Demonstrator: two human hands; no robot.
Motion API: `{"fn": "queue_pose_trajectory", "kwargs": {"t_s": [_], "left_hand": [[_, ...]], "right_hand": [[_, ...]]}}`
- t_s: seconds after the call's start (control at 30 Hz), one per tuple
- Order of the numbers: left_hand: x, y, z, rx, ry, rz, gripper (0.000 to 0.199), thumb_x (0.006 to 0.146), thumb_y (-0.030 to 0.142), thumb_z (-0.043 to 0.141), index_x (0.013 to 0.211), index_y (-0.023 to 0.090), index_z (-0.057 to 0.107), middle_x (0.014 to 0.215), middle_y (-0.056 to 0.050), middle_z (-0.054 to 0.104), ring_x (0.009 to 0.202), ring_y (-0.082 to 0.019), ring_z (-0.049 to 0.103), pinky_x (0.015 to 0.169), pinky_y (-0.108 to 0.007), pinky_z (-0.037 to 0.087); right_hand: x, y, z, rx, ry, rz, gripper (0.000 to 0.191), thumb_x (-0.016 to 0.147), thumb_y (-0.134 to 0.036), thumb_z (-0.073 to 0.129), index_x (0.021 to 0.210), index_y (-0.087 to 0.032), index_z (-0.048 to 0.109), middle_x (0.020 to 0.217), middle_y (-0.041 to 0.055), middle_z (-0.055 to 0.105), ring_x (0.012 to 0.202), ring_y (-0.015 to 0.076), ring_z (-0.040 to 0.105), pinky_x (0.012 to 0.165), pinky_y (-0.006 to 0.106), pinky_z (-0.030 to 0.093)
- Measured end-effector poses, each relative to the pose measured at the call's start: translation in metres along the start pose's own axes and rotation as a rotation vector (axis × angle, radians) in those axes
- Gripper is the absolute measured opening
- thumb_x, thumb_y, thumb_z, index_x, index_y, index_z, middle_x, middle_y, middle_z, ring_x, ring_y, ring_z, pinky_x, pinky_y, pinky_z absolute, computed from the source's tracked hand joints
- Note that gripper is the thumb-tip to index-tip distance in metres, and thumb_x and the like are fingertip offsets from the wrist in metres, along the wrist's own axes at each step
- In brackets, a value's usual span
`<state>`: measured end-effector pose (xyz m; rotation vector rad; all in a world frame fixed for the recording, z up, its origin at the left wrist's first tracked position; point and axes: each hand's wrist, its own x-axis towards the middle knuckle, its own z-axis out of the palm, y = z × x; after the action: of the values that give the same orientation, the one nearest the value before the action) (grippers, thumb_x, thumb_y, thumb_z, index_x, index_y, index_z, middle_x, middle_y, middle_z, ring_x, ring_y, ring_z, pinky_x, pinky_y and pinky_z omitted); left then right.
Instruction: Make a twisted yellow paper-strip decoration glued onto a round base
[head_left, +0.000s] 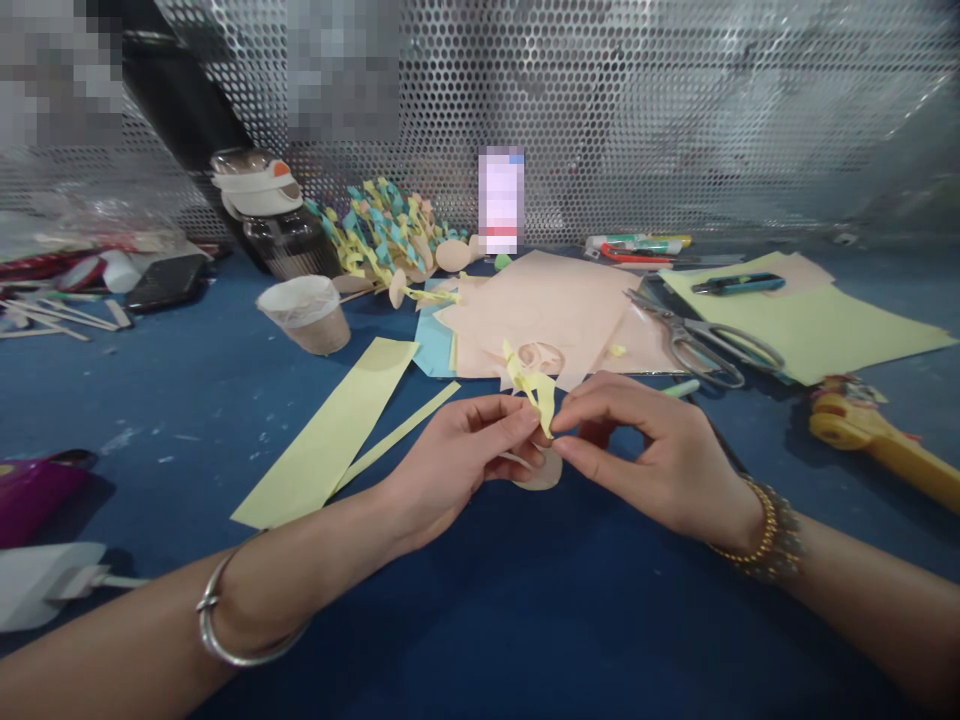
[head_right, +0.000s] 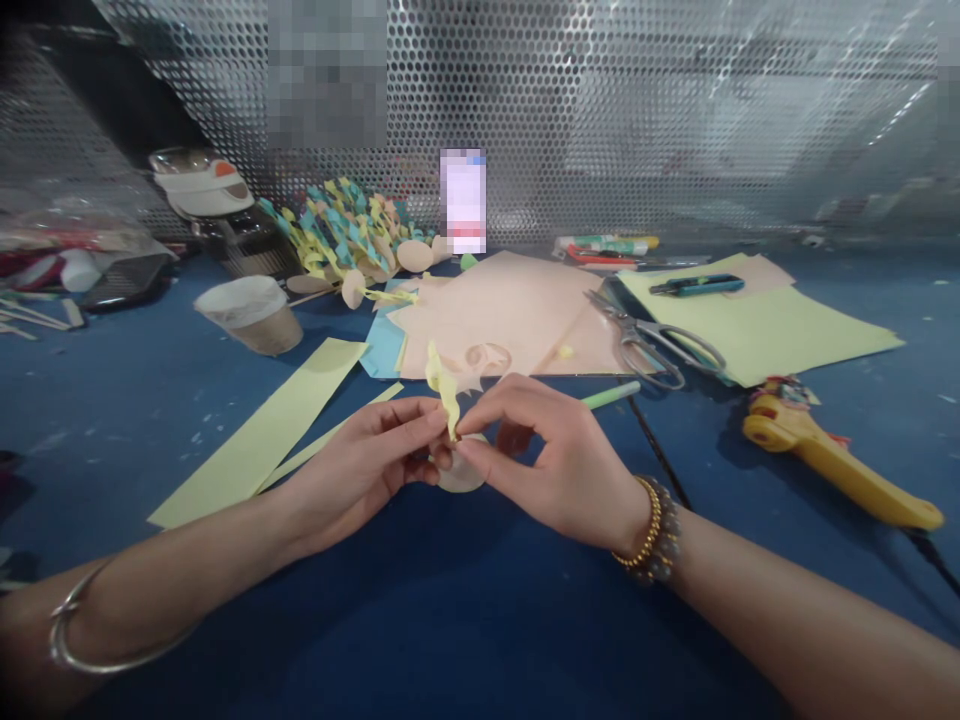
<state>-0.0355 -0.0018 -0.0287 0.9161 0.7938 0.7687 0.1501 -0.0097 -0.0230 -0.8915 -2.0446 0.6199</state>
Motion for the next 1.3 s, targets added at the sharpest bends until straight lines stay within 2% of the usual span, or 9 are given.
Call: {"fn": "queue_pose_trajectory", "kwargs": {"t_s": [1.07,1.3], "left_hand": [[-0.0001,-0.001,-0.0003,0.012,-0.022,0.02,0.019,0.083,0.029,0.062,0.073,0.013,0.063,0.065,0.001,0.06,0.06,-0.006,0.053,0.057,-0.016,0.043],[0.0005,-0.0028,-0.0002,0.023,-0.015,0.029,0.02,0.083,0.03,0.062,0.073,0.014,0.063,0.064,0.002,0.061,0.06,-0.006,0.054,0.058,-0.017,0.043]], "right_hand": [[0.0002,0.0007,0.0022,0.021,0.017,0.005,0.004,0.081,-0.015,0.061,0.084,-0.018,0.064,0.08,0.0021,0.06,0.065,0.0101,0.056,0.056,0.024,0.048],[-0.0008,-0.0054,0.0056,-0.074,0.087,0.013,0.007,0.076,-0.011,0.063,0.078,-0.017,0.063,0.076,0.0014,0.06,0.059,0.0089,0.053,0.054,0.024,0.047]]}}
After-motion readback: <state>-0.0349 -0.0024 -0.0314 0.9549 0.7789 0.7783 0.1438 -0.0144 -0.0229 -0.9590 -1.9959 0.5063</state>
